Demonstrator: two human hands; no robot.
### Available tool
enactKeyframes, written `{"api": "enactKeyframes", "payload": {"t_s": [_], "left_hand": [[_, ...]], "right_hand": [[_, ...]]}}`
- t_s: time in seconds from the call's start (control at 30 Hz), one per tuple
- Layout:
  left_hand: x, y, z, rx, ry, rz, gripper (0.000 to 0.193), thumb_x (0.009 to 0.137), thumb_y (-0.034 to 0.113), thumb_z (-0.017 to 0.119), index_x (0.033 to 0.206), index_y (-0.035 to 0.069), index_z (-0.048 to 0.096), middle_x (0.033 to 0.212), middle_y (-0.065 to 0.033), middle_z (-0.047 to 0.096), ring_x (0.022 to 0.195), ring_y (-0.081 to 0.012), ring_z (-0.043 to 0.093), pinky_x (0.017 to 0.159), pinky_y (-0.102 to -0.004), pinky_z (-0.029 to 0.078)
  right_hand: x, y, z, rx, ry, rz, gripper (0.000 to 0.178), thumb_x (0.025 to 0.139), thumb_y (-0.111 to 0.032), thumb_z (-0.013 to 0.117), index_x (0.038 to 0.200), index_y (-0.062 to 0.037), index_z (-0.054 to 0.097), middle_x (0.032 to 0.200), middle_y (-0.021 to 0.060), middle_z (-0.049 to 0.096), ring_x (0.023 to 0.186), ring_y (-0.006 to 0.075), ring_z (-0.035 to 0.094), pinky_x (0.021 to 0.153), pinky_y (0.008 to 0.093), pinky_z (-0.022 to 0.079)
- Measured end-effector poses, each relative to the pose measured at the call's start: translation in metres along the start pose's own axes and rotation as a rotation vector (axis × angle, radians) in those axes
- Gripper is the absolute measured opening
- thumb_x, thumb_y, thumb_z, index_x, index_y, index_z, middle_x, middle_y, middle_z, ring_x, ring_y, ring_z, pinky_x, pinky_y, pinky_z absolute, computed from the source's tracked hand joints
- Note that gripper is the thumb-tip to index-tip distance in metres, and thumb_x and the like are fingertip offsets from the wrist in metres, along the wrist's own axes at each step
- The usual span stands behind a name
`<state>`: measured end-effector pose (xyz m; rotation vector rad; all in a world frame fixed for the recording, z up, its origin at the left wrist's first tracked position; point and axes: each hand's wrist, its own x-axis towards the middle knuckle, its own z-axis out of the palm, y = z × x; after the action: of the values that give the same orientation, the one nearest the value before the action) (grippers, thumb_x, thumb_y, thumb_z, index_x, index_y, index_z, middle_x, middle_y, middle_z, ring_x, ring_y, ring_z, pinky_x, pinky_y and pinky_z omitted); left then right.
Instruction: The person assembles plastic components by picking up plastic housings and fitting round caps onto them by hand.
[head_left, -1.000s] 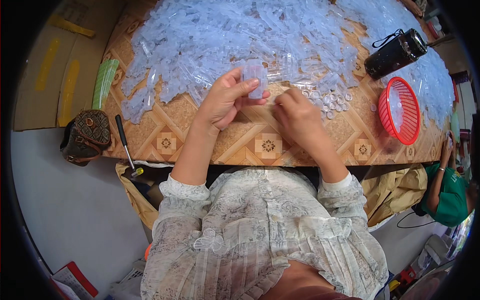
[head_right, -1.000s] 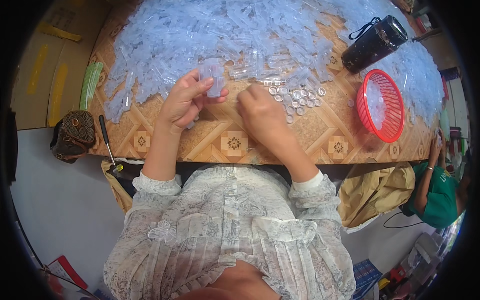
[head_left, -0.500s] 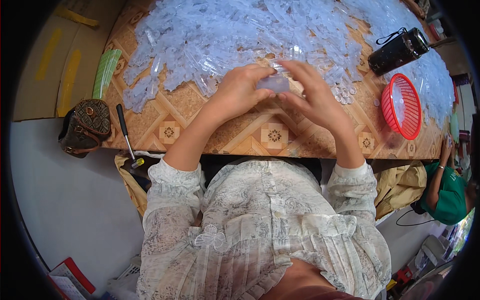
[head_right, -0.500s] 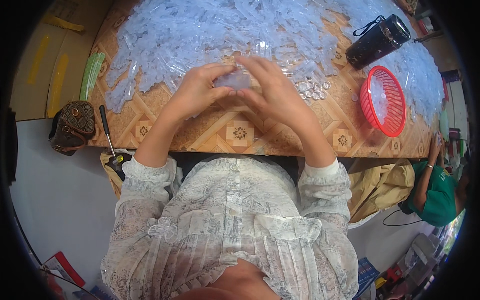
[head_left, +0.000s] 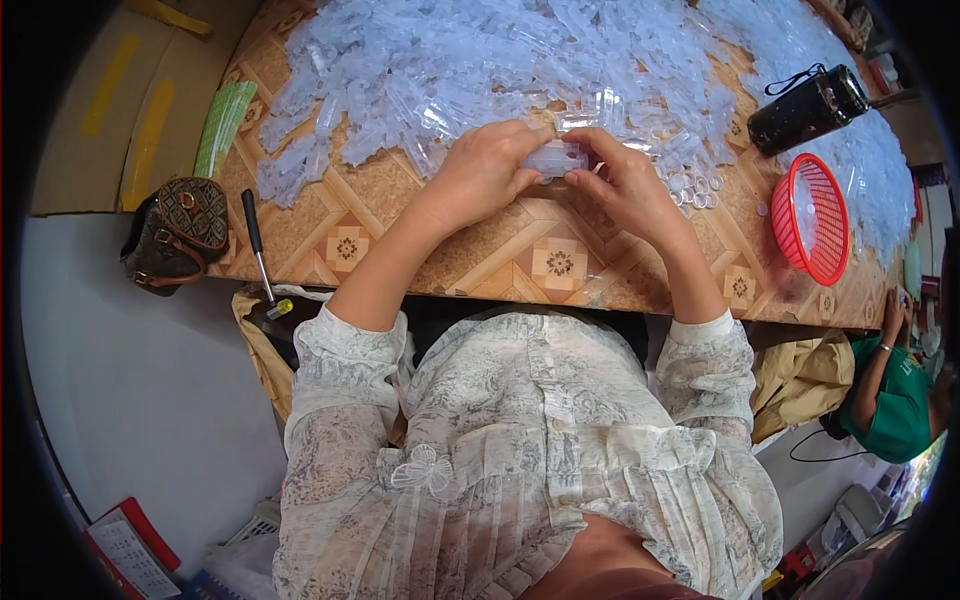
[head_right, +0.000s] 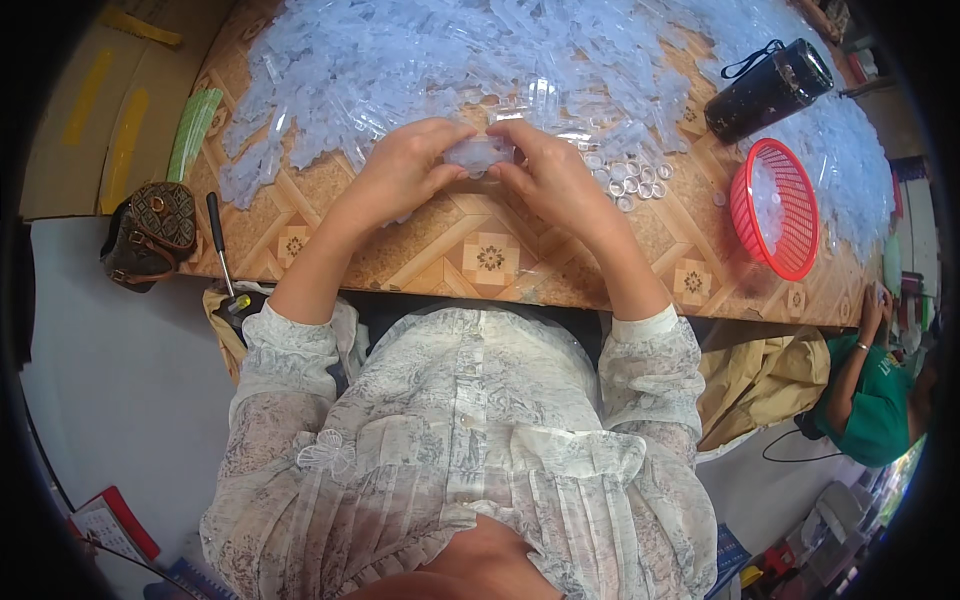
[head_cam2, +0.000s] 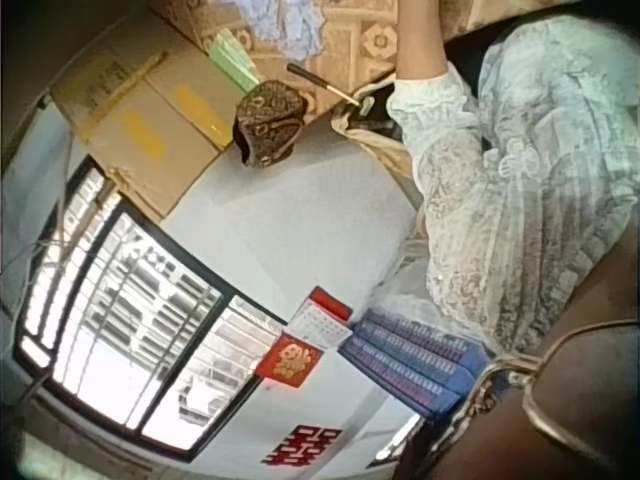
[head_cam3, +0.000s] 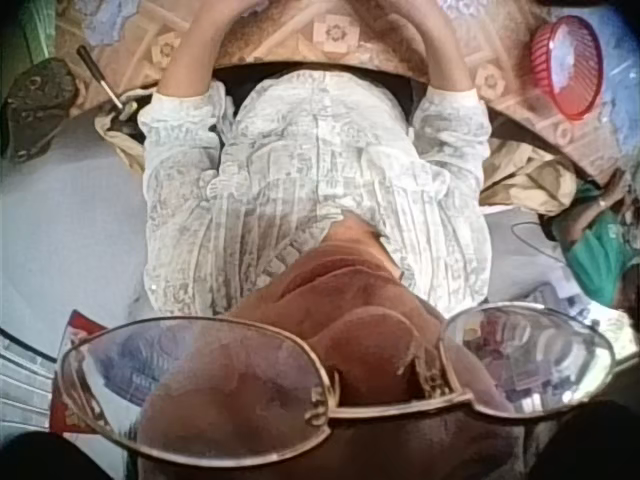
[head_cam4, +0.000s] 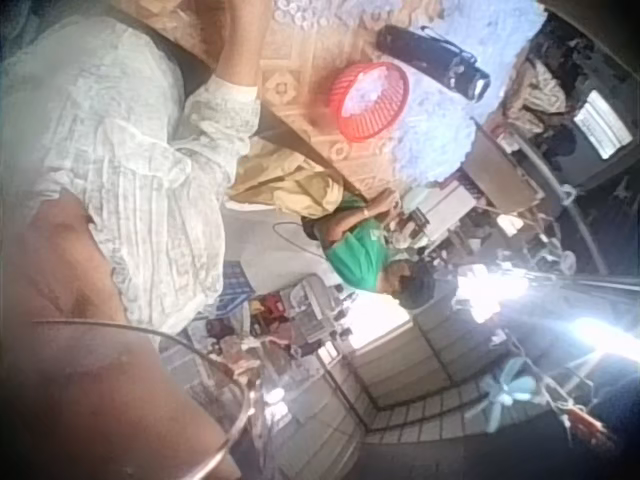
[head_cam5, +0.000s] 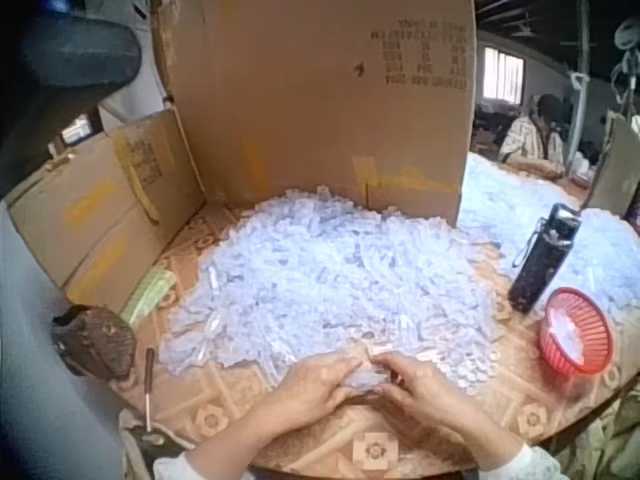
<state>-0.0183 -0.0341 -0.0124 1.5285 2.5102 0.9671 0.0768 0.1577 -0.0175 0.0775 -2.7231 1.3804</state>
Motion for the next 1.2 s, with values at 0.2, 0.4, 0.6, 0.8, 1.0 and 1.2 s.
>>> {"api": "enactKeyframes", "payload": {"t_s": [0.2,0.4,0.6,0.8,1.0,1.2], "left_hand": [[-0.002,0.003,0.005,0.097,-0.003,0.001,0.042,0.073,0.011,0.072,0.113,0.004,0.061,0.101,-0.0128,0.064,0.092,-0.0325,0.061,0.08,-0.0391,0.049],[-0.005,0.002,0.014,0.118,0.011,0.032,0.042,0.071,0.009,0.072,0.111,0.002,0.061,0.098,-0.0134,0.064,0.091,-0.0322,0.06,0.08,-0.0407,0.048],[-0.006,0.008,0.026,0.251,0.119,0.15,0.017,0.074,0.004,0.06,0.091,0.0,0.059,0.082,-0.0119,0.059,0.082,-0.0293,0.059,0.074,-0.0406,0.047],[-0.008,0.018,0.026,0.296,0.125,0.113,0.014,0.075,0.001,0.054,0.089,-0.001,0.057,0.083,-0.013,0.059,0.083,-0.029,0.058,0.077,-0.0392,0.046],[-0.006,0.008,0.027,0.266,0.101,0.106,0.017,0.075,0.001,0.055,0.092,-0.001,0.058,0.084,-0.0128,0.059,0.085,-0.0289,0.058,0.079,-0.0397,0.046],[-0.013,0.016,0.017,0.257,0.041,0.061,0.038,0.076,0.005,0.063,0.113,0.0,0.056,0.096,-0.013,0.06,0.09,-0.03,0.058,0.081,-0.0404,0.046]], "right_hand": [[-0.003,0.007,0.005,-0.073,0.022,-0.07,0.039,0.084,-0.009,0.067,0.121,-0.0065,0.053,0.092,0.0117,0.064,0.075,0.0191,0.061,0.069,0.0313,0.05],[-0.004,0.006,0.007,-0.23,0.047,-0.206,0.04,0.082,-0.007,0.066,0.12,-0.0036,0.054,0.096,0.0156,0.064,0.083,0.0297,0.063,0.073,0.0365,0.051],[-0.007,-0.007,0.012,-0.506,0.047,-0.256,0.041,0.076,-0.015,0.068,0.111,0.0024,0.056,0.092,0.0167,0.063,0.086,0.0317,0.06,0.076,0.0404,0.048],[-0.004,-0.008,0.016,-0.537,0.068,-0.262,0.036,0.073,-0.01,0.069,0.106,0.0015,0.06,0.092,0.016,0.063,0.086,0.0338,0.06,0.076,0.042,0.047],[0.001,-0.002,0.018,-0.488,0.068,-0.313,0.024,0.077,-0.013,0.067,0.094,0.0008,0.059,0.084,0.0168,0.063,0.08,0.0326,0.059,0.073,0.0414,0.046],[-0.004,-0.009,0.012,-0.422,0.057,-0.235,0.029,0.08,-0.013,0.064,0.103,0.0019,0.058,0.084,0.0183,0.062,0.082,0.0353,0.059,0.076,0.0435,0.046]]}}
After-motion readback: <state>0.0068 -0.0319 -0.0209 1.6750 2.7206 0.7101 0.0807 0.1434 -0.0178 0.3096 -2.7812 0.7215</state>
